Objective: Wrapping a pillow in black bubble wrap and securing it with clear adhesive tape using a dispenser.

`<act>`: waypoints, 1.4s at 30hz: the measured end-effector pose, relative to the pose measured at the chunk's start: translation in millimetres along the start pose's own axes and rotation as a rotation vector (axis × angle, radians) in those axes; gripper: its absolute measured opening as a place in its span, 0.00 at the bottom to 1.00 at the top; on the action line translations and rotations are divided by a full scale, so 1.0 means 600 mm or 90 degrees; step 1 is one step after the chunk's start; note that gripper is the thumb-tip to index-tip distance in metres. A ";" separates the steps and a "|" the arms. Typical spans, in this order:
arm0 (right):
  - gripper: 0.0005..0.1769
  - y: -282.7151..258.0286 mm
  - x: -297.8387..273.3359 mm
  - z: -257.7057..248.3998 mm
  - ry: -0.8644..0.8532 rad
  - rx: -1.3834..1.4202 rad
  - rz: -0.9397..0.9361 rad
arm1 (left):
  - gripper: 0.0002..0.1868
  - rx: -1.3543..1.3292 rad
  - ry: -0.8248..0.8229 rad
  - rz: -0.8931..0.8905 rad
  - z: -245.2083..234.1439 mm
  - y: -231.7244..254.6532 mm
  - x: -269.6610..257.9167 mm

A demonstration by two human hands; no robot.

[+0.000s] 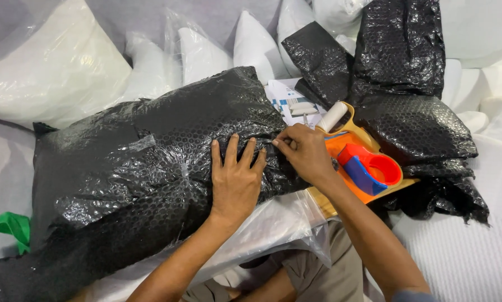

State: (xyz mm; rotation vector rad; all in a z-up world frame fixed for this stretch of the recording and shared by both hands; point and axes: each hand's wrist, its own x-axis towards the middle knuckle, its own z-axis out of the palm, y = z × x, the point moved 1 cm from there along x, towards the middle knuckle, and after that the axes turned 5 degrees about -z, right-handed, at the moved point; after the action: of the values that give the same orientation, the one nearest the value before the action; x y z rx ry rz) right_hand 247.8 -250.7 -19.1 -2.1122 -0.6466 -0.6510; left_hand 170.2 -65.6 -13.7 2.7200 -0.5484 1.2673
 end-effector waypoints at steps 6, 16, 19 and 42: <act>0.09 0.005 -0.015 0.025 0.042 -0.142 -0.018 | 0.11 0.016 -0.018 -0.009 -0.001 0.001 0.001; 0.30 -0.025 -0.013 0.021 0.094 -0.230 0.034 | 0.11 0.013 0.012 -0.014 0.013 -0.002 0.000; 0.07 -0.030 -0.045 0.032 0.239 -0.308 -0.161 | 0.10 -0.002 0.022 -0.023 0.003 0.000 0.002; 0.59 -0.184 -0.263 0.099 0.117 0.565 0.309 | 0.36 -0.073 -0.176 -0.802 -0.282 -0.396 -0.291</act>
State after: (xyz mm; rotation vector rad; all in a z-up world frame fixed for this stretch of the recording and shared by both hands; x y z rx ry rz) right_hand 74.5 -177.7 -91.5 -1.2768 -0.2211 -0.2047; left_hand 29.5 243.8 -19.1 2.2964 0.9298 0.4773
